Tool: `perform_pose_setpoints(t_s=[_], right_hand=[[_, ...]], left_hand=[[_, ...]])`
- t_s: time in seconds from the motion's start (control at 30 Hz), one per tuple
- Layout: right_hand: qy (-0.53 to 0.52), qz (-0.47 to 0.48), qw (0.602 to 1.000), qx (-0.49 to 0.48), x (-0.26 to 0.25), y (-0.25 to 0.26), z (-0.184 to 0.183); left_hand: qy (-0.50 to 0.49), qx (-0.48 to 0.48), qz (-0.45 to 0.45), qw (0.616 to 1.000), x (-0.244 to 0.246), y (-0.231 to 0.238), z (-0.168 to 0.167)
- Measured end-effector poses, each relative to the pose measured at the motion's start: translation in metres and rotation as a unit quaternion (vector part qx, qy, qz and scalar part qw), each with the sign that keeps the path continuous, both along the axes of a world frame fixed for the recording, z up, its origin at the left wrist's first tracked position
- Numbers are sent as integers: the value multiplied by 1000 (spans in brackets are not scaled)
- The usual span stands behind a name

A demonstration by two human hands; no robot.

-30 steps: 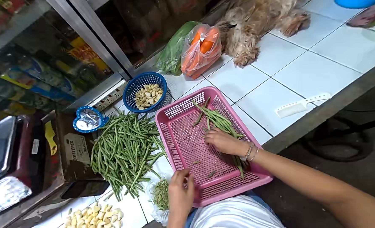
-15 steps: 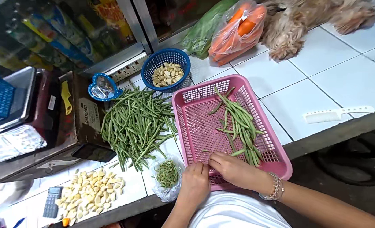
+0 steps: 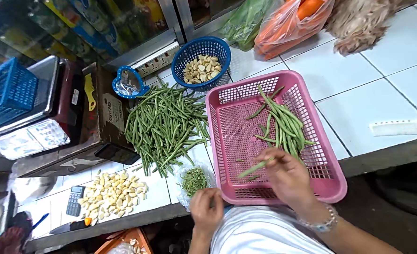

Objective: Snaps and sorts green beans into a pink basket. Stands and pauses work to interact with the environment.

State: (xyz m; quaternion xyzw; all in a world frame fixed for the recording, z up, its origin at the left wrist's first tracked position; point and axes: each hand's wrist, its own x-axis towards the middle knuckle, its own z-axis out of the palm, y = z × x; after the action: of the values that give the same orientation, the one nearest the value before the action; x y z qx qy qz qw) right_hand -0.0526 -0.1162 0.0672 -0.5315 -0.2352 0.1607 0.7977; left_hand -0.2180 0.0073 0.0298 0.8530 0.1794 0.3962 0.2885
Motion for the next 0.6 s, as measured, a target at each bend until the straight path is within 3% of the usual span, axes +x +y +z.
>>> perform_pose_setpoints(t_s=[0.07, 0.13, 0.17, 0.23, 0.3, 0.43, 0.53, 0.6], right_hand=[[86, -39, 994, 48, 20, -4, 8], [138, -61, 986, 76, 30, -8, 10], [153, -64, 983, 78, 31, -10, 10], [184, -55, 979, 74, 25, -10, 7], [220, -34, 973, 67, 15, -9, 3], [252, 0, 966, 56, -1, -7, 2], [211, 7, 977, 14, -4, -9, 1], [135, 47, 987, -79, -9, -11, 0]], left_hand=[[144, 1, 114, 983, -20, 16, -8], [333, -113, 160, 922, -26, 26, 1], [368, -160, 163, 901, -25, 28, 4], [321, -177, 130, 921, -17, 19, 10], [210, -190, 40, 958, -3, 0, 18], [76, -191, -132, 970, 22, -25, 25], [64, -91, -136, 985, 26, -25, 17], [59, -61, -121, 989, 25, -25, 14]])
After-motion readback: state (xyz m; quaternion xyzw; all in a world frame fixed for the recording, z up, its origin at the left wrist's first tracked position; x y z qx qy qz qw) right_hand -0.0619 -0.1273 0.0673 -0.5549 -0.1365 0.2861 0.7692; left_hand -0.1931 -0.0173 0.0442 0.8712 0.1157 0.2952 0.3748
